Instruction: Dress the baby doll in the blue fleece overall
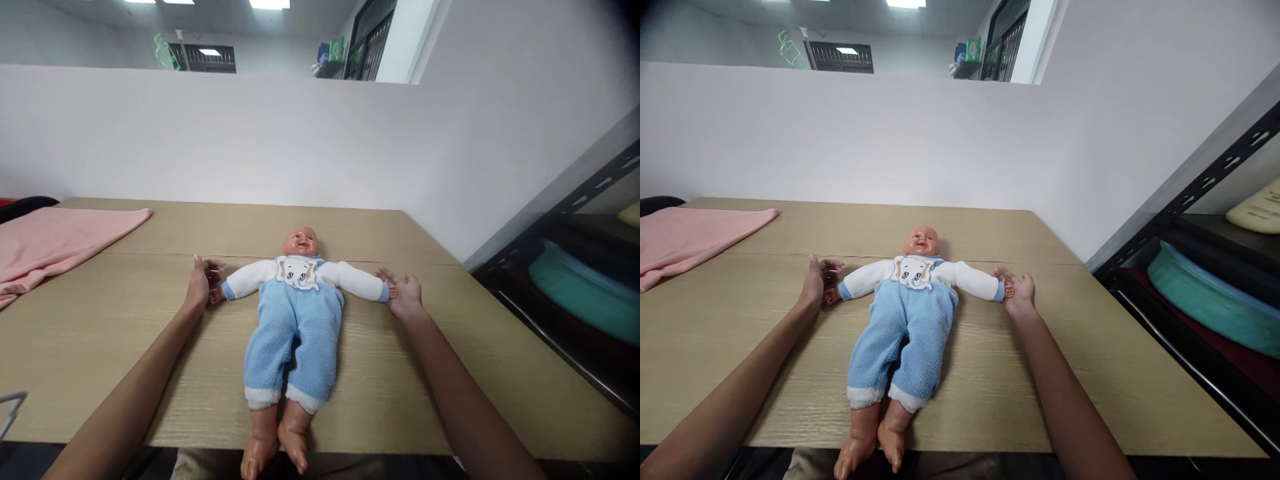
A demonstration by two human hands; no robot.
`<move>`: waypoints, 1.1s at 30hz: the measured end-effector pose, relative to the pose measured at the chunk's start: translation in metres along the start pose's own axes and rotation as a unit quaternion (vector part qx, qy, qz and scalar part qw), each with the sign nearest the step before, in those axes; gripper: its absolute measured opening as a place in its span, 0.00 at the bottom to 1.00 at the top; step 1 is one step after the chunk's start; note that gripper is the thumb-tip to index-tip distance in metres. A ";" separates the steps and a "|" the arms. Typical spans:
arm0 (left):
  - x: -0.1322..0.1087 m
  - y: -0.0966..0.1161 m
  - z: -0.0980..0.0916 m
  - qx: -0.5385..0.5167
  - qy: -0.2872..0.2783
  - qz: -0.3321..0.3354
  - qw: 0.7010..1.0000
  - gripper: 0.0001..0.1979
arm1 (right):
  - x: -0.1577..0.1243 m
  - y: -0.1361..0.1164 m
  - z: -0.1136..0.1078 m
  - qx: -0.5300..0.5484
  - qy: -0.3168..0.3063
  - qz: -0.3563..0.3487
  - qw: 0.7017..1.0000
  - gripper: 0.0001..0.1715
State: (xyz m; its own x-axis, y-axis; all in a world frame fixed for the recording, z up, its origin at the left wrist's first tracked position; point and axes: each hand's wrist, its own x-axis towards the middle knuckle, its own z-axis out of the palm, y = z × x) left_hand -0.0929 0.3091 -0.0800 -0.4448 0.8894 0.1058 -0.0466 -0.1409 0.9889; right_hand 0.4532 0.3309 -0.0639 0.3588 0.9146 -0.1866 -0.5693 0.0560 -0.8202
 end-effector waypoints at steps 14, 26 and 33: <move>-0.006 0.008 0.002 0.017 0.002 -0.007 1.000 0.40 | -0.012 -0.008 -0.014 -0.075 0.040 0.010 0.996 0.29; -0.005 0.008 -0.001 0.029 -0.008 0.003 1.000 0.36 | -0.012 0.012 -0.010 -0.250 0.046 -0.089 0.963 0.28; -0.005 0.008 0.001 0.034 0.005 0.003 0.999 0.33 | -0.032 0.000 -0.028 -0.379 0.011 -0.254 0.889 0.18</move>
State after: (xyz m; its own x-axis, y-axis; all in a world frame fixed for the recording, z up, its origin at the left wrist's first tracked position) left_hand -0.0898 0.3039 -0.0724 -0.4534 0.8844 0.1111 0.0161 -0.1165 0.9931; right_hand 0.4624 0.2904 -0.0727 0.4465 0.8396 0.3094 0.3311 0.1662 -0.9288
